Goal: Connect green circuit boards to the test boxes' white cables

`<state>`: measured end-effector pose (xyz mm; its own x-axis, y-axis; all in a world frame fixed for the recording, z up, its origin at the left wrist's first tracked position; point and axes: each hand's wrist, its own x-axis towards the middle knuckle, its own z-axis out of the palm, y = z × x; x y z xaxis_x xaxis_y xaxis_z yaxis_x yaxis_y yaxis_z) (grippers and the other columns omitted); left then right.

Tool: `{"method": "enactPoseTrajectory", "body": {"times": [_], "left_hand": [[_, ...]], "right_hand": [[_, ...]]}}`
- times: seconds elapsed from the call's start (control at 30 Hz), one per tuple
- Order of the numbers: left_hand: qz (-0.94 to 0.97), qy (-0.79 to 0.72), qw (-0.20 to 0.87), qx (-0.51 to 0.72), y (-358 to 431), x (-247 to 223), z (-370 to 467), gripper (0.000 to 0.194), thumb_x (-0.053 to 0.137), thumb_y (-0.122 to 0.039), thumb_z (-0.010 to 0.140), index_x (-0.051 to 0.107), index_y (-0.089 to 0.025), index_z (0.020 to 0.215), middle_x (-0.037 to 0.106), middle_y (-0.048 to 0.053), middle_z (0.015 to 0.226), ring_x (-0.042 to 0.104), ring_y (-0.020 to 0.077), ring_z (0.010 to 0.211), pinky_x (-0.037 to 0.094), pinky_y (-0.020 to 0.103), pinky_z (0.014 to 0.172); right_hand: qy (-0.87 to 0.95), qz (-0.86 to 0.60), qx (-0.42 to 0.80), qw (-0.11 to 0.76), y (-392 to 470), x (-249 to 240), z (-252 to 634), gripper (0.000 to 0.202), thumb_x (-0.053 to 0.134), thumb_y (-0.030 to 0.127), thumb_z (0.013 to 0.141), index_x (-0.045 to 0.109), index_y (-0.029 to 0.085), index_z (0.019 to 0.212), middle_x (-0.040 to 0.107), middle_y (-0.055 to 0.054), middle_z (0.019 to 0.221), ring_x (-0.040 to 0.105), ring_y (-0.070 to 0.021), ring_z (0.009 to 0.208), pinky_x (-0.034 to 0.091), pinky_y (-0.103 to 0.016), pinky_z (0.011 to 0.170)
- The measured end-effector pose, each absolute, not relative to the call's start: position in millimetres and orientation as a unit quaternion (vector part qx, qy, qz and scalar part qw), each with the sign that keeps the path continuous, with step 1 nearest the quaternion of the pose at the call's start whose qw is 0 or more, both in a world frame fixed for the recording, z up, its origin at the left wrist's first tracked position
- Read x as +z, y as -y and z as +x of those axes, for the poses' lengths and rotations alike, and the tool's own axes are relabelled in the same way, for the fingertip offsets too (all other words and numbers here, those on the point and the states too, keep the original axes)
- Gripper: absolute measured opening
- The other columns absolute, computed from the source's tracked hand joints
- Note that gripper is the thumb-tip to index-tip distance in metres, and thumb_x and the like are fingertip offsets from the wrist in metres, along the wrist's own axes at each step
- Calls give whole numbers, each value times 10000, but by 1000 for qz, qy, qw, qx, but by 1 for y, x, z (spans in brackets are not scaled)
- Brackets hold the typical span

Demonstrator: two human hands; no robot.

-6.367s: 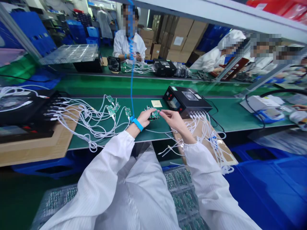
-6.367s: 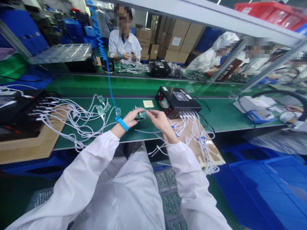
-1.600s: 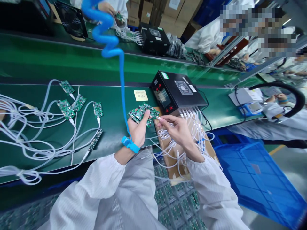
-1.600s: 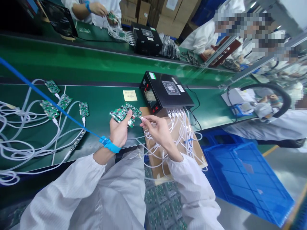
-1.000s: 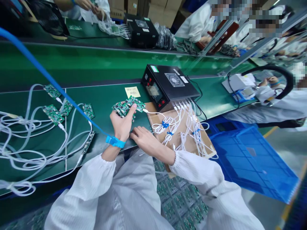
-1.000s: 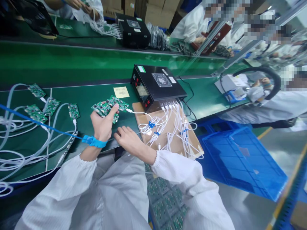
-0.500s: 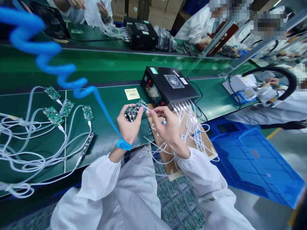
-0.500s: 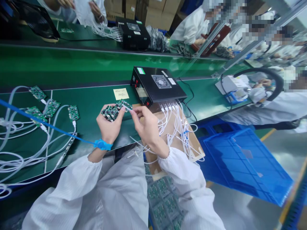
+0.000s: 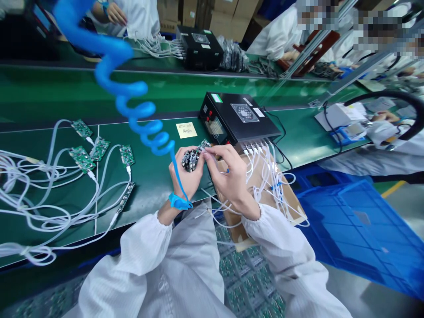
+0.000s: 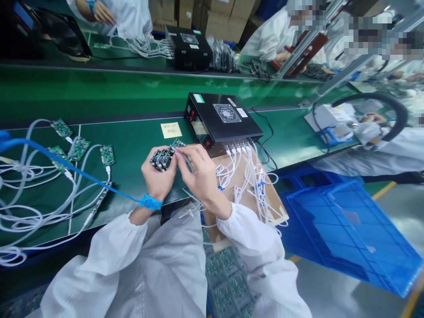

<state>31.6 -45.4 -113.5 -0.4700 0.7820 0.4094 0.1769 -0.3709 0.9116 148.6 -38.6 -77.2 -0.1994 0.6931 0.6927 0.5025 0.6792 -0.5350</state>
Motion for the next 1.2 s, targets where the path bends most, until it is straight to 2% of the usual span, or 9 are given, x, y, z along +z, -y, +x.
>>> {"method": "enactPoseTrajectory", "body": {"times": [0.13,0.23,0.5,0.67,0.83,1.2], "left_hand": [[488,-524,176,676,43,-119,33,189,725,-364,903,682,-182,932,698,27,903,665,150,826,524,263,794],[493,-518,165,679,43,-121,34,177,719,-350,915,675,-182,946,701,28,900,673,146,826,527,264,793],[502,-530,124,672,45,-122,35,192,711,-364,927,706,-184,993,744,49,962,713,176,891,556,301,843],[502,-524,125,677,45,-124,37,211,725,-366,928,724,-193,1048,761,56,1018,731,184,928,570,315,877],[492,-507,126,697,45,-125,38,186,748,-327,911,731,-195,1041,767,49,1002,737,178,904,581,310,857],[482,-513,143,696,45,-127,38,186,758,-349,897,736,-187,986,766,59,969,725,178,859,572,298,803]], "right_hand": [[751,-368,98,539,37,-79,148,81,641,171,965,689,209,1018,736,-87,1065,721,-216,1044,597,-412,921],[754,-374,108,530,37,-78,149,82,643,158,958,683,214,1002,740,-85,1065,732,-224,1053,596,-428,932],[764,-354,109,527,34,-78,149,74,620,147,978,660,209,984,697,-53,979,748,-221,1076,622,-373,859],[747,-356,127,547,33,-82,148,79,628,139,978,656,208,1004,671,-47,990,744,-216,1084,622,-373,873],[753,-358,128,538,33,-82,147,86,626,141,980,657,215,1010,666,-47,1004,738,-216,1086,621,-376,873],[758,-351,161,525,28,-80,152,62,618,168,980,654,217,990,654,-45,993,733,-216,1075,622,-384,884]]}}
